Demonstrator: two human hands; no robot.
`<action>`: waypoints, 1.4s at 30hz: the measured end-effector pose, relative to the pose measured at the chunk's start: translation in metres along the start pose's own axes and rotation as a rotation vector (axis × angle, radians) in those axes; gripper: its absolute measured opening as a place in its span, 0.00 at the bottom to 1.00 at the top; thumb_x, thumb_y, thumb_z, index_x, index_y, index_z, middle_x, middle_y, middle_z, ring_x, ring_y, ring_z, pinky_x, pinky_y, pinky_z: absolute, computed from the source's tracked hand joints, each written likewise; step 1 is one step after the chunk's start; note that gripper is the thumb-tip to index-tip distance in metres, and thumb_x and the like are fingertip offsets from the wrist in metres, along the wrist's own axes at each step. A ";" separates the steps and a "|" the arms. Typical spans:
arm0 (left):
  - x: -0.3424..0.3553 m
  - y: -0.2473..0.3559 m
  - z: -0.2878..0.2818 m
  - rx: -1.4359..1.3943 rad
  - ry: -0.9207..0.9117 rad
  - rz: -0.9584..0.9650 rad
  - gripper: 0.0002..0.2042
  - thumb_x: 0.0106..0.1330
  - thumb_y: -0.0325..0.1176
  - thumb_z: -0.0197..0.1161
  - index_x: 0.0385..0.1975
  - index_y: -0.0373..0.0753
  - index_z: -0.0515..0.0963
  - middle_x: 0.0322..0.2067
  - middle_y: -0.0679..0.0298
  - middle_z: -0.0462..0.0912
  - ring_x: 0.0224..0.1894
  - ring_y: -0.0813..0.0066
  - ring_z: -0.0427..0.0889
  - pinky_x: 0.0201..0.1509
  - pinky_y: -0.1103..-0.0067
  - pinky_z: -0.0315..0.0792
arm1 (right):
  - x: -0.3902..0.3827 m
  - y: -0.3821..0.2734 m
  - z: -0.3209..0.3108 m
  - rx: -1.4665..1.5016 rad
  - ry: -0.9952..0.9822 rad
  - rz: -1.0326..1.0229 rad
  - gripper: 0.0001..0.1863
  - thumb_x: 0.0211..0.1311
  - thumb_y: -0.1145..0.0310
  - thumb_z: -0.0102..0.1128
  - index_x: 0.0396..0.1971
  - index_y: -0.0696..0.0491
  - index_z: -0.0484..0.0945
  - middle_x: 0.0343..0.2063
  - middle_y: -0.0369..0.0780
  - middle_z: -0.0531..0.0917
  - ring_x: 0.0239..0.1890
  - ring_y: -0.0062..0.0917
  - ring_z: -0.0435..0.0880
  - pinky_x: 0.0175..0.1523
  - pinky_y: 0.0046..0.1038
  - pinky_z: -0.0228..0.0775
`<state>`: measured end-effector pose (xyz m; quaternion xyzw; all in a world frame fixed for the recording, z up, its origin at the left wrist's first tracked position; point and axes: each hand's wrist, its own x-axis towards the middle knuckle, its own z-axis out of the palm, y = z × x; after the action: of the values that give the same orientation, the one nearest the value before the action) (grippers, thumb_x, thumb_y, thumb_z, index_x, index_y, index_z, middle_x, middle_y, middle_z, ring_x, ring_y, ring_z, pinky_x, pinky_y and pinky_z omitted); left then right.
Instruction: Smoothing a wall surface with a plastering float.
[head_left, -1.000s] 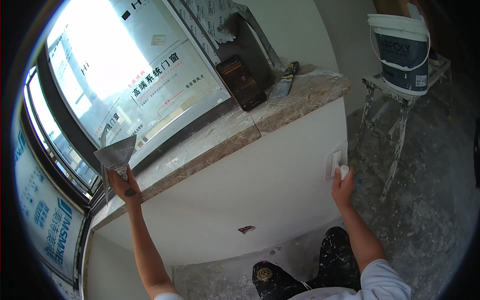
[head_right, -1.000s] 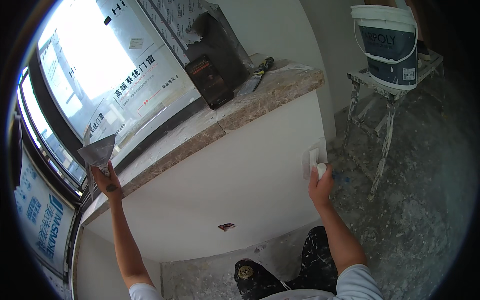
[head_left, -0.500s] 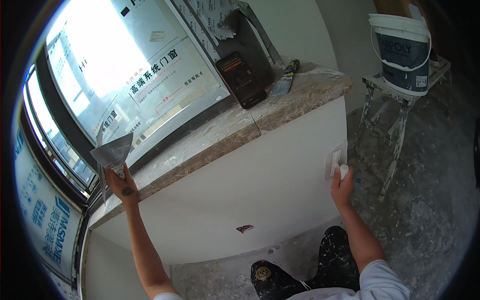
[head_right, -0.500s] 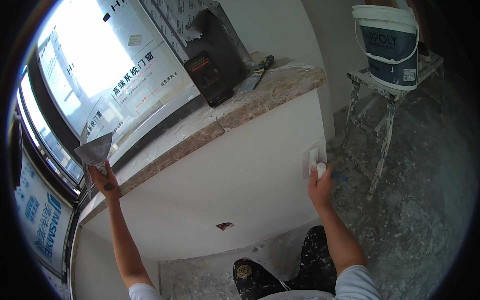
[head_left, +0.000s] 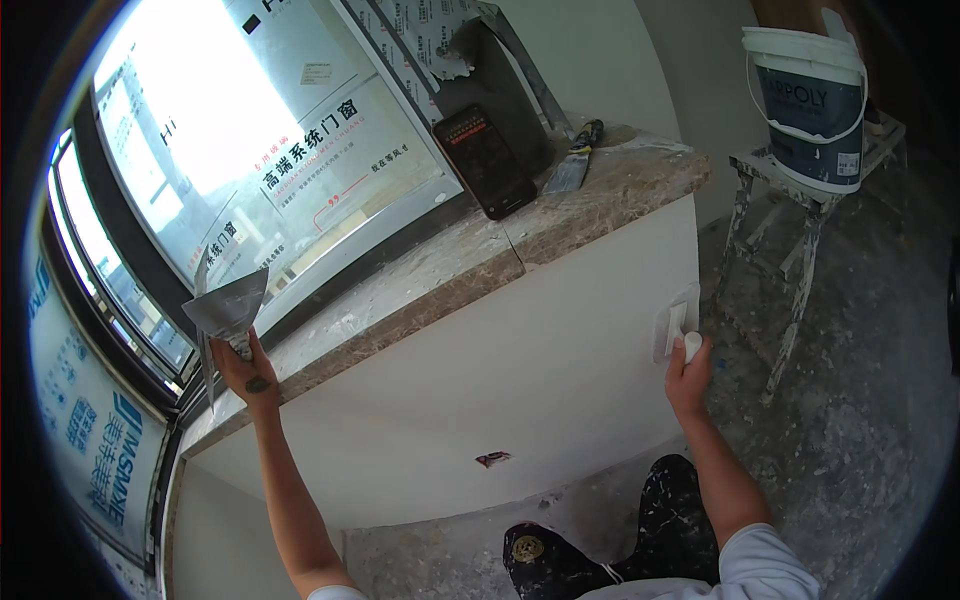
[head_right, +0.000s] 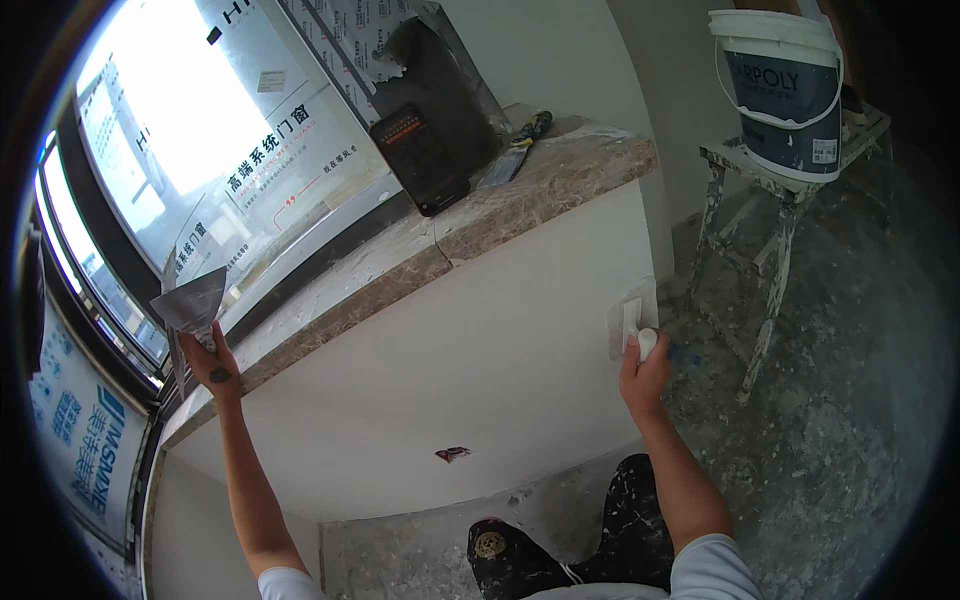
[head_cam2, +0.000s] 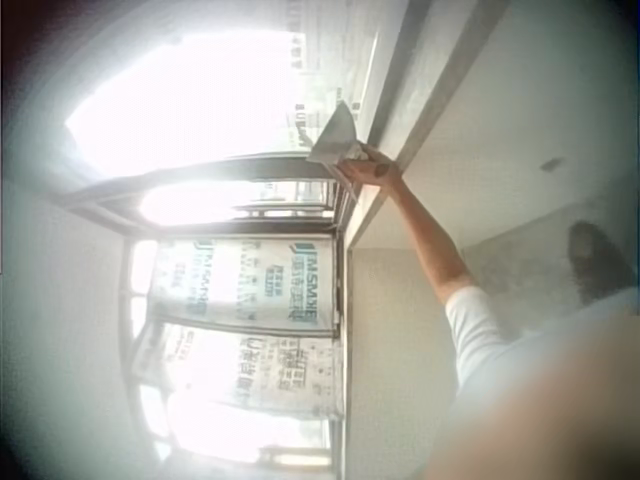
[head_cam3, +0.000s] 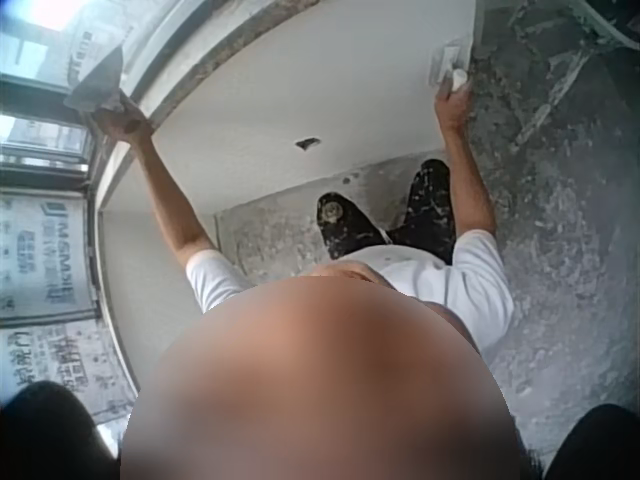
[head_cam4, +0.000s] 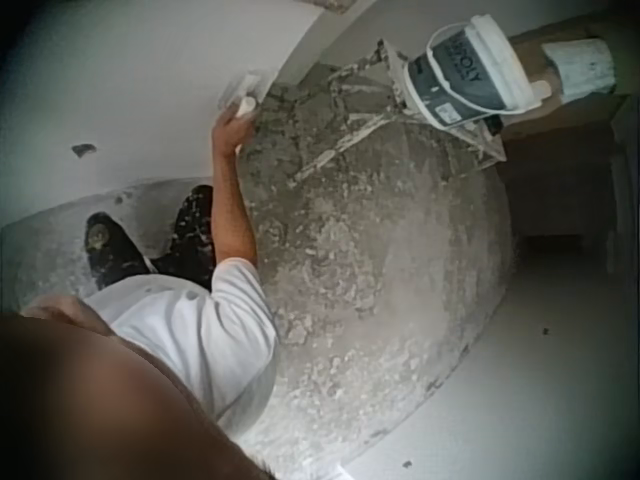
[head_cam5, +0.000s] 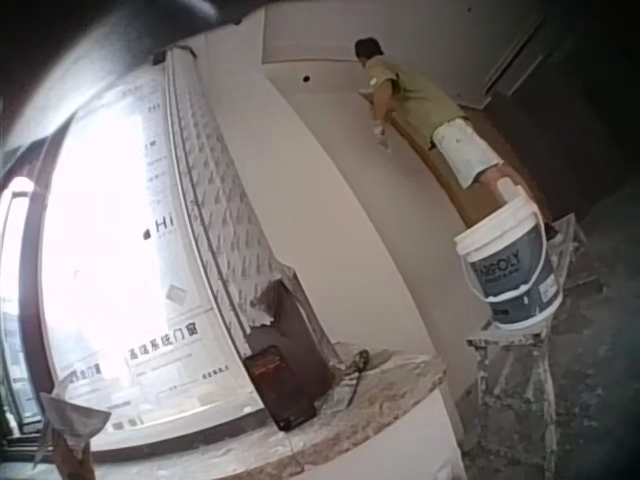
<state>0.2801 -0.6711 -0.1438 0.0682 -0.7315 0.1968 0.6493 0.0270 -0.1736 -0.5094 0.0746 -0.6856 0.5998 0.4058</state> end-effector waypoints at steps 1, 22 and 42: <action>0.000 0.000 0.000 -0.005 0.005 0.006 0.16 0.68 0.30 0.65 0.53 0.31 0.75 0.51 0.43 0.77 0.53 0.39 0.75 0.58 0.60 0.68 | 0.000 0.000 0.000 -0.004 0.008 -0.002 0.17 0.71 0.61 0.59 0.47 0.60 0.70 0.31 0.51 0.83 0.34 0.48 0.86 0.36 0.39 0.75; 0.003 0.009 -0.003 -0.027 0.010 0.011 0.15 0.67 0.29 0.65 0.49 0.30 0.75 0.47 0.44 0.77 0.50 0.38 0.76 0.55 0.59 0.69 | -0.001 0.000 0.000 -0.045 0.011 0.033 0.18 0.71 0.61 0.58 0.48 0.60 0.71 0.32 0.52 0.83 0.36 0.51 0.86 0.37 0.41 0.75; 0.002 0.003 -0.001 0.000 0.017 0.015 0.15 0.66 0.30 0.66 0.48 0.28 0.75 0.45 0.44 0.76 0.48 0.39 0.75 0.52 0.57 0.68 | -0.001 0.002 0.003 -0.059 0.036 0.025 0.17 0.71 0.59 0.58 0.46 0.59 0.71 0.30 0.51 0.83 0.34 0.49 0.86 0.35 0.41 0.74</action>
<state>0.2796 -0.6678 -0.1428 0.0612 -0.7266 0.2019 0.6539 0.0253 -0.1757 -0.5112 0.0434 -0.6965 0.5855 0.4126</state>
